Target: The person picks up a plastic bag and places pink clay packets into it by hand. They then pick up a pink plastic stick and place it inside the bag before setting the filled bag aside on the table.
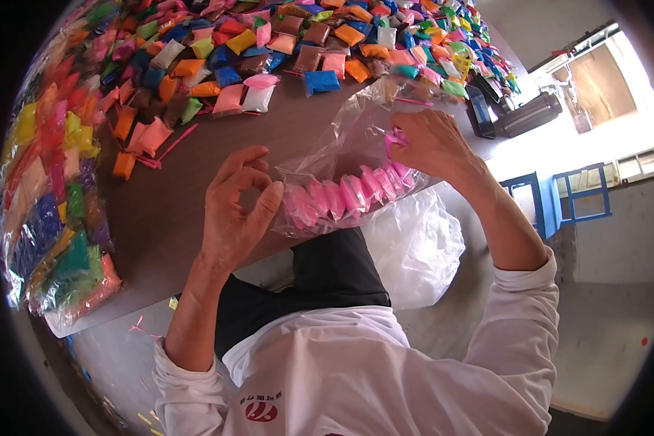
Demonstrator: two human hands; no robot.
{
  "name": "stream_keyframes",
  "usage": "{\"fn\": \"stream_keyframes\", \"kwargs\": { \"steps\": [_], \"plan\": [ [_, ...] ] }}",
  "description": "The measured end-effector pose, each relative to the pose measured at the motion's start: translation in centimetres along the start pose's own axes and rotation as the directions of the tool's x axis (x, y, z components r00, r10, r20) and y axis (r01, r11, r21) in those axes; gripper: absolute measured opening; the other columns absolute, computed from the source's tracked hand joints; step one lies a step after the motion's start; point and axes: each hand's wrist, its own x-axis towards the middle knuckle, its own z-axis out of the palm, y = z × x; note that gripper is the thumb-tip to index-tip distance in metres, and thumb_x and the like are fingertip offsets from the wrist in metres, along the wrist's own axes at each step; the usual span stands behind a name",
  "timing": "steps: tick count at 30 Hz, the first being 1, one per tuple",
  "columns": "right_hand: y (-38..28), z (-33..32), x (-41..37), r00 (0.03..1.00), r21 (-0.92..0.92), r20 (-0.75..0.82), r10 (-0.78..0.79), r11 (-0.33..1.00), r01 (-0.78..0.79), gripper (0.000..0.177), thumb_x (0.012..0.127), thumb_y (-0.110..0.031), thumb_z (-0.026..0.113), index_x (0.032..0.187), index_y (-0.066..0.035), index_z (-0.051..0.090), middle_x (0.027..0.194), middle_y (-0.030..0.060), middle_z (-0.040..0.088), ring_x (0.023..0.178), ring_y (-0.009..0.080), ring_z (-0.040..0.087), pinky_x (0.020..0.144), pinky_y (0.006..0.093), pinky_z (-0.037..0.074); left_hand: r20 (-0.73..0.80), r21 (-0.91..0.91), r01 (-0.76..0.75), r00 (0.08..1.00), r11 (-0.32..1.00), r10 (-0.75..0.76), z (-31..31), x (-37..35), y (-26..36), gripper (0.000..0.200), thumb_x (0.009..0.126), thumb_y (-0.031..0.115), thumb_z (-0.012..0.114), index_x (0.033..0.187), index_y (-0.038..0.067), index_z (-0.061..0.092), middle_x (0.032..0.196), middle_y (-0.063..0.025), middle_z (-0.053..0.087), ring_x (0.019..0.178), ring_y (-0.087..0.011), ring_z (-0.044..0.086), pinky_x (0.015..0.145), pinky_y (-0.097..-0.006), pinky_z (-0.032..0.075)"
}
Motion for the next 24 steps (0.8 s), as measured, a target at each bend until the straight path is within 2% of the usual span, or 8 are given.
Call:
{"fn": "stream_keyframes", "kwargs": {
  "steps": [3,9,12,15,17,20,21,24],
  "plan": [
    [-0.6,-0.3,0.2,1.000,0.022,0.012,0.009,1.000,-0.009,0.033,0.078,-0.024,0.066,0.104,-0.005,0.072,0.089,0.0182,0.072,0.091,0.0367,0.070,0.087,0.0471,0.053,0.033,0.034,0.012,0.999,0.999,-0.013,-0.5,0.1,0.2,0.024,0.091,0.024,0.072,0.089,0.001,0.066,0.134,-0.0163,0.057,0.113,-0.0244,0.058,0.096,-0.0374,0.046],
    [-2.7,-0.6,0.6,0.998,0.138,-0.052,-0.037,0.989,0.044,0.032,0.078,-0.025,0.067,0.102,-0.005,0.072,0.086,0.0193,0.071,0.089,0.0373,0.069,0.084,0.0469,0.054,-0.004,0.036,0.062,0.998,0.997,-0.062,-1.1,0.6,1.4,0.026,0.086,0.024,0.078,0.089,0.001,0.067,0.131,-0.0218,0.058,0.113,-0.0305,0.062,0.090,-0.0385,0.049],
    [-3.7,-0.9,0.8,0.997,0.128,-0.033,-0.064,0.989,0.068,0.030,0.078,-0.024,0.067,0.100,-0.004,0.071,0.086,0.0200,0.070,0.088,0.0374,0.069,0.083,0.0473,0.053,0.001,0.111,-0.069,0.998,0.991,0.069,-0.9,0.5,0.3,0.025,0.087,0.024,0.077,0.091,0.001,0.067,0.130,-0.0239,0.058,0.115,-0.0328,0.061,0.088,-0.0401,0.050],
    [-4.1,-0.5,0.8,0.992,0.100,-0.067,-0.108,0.988,0.114,0.027,0.078,-0.023,0.067,0.098,-0.004,0.071,0.085,0.0202,0.070,0.088,0.0375,0.069,0.082,0.0478,0.053,0.019,0.051,-0.031,0.999,0.998,0.030,0.3,0.2,0.9,0.013,0.090,0.011,0.071,0.092,0.000,0.065,0.130,-0.0173,0.059,0.107,-0.0253,0.061,0.092,-0.0354,0.048],
    [-3.2,0.3,0.6,0.973,0.055,-0.145,-0.177,0.981,0.187,0.025,0.077,-0.022,0.068,0.096,-0.005,0.071,0.085,0.0201,0.070,0.087,0.0377,0.069,0.081,0.0479,0.053,-0.010,0.120,-0.079,0.997,0.990,0.081,0.9,0.2,0.8,0.012,0.092,0.010,0.068,0.091,-0.001,0.066,0.127,-0.0180,0.061,0.104,-0.0259,0.062,0.090,-0.0344,0.048],
    [-2.5,-0.3,0.0,0.968,-0.041,-0.142,-0.206,0.979,0.202,0.022,0.076,-0.020,0.070,0.094,-0.006,0.072,0.085,0.0201,0.070,0.088,0.0379,0.070,0.080,0.0491,0.053,-0.061,0.175,-0.125,0.989,0.977,0.138,0.7,0.4,0.7,0.015,0.096,0.012,0.064,0.092,-0.002,0.066,0.124,-0.0169,0.062,0.104,-0.0255,0.062,0.085,-0.0336,0.049],
    [-2.5,-0.7,-0.2,0.977,-0.063,-0.101,-0.188,0.981,0.183,0.021,0.076,-0.019,0.071,0.093,-0.006,0.072,0.085,0.0200,0.070,0.088,0.0378,0.069,0.080,0.0494,0.053,-0.079,0.188,-0.135,0.985,0.973,0.152,0.4,0.4,0.7,0.017,0.098,0.013,0.062,0.092,-0.003,0.065,0.122,-0.0162,0.063,0.104,-0.0252,0.062,0.084,-0.0334,0.049],
    [-2.6,-1.4,-0.5,0.992,-0.140,0.026,-0.126,0.982,0.128,0.020,0.075,-0.018,0.071,0.091,-0.007,0.073,0.085,0.0191,0.071,0.089,0.0372,0.069,0.079,0.0500,0.053,-0.107,0.067,-0.110,0.987,0.992,0.117,-0.5,0.1,0.3,0.023,0.101,0.016,0.058,0.094,-0.004,0.065,0.117,-0.0127,0.064,0.097,-0.0193,0.062,0.079,-0.0303,0.048]
  ]
}}
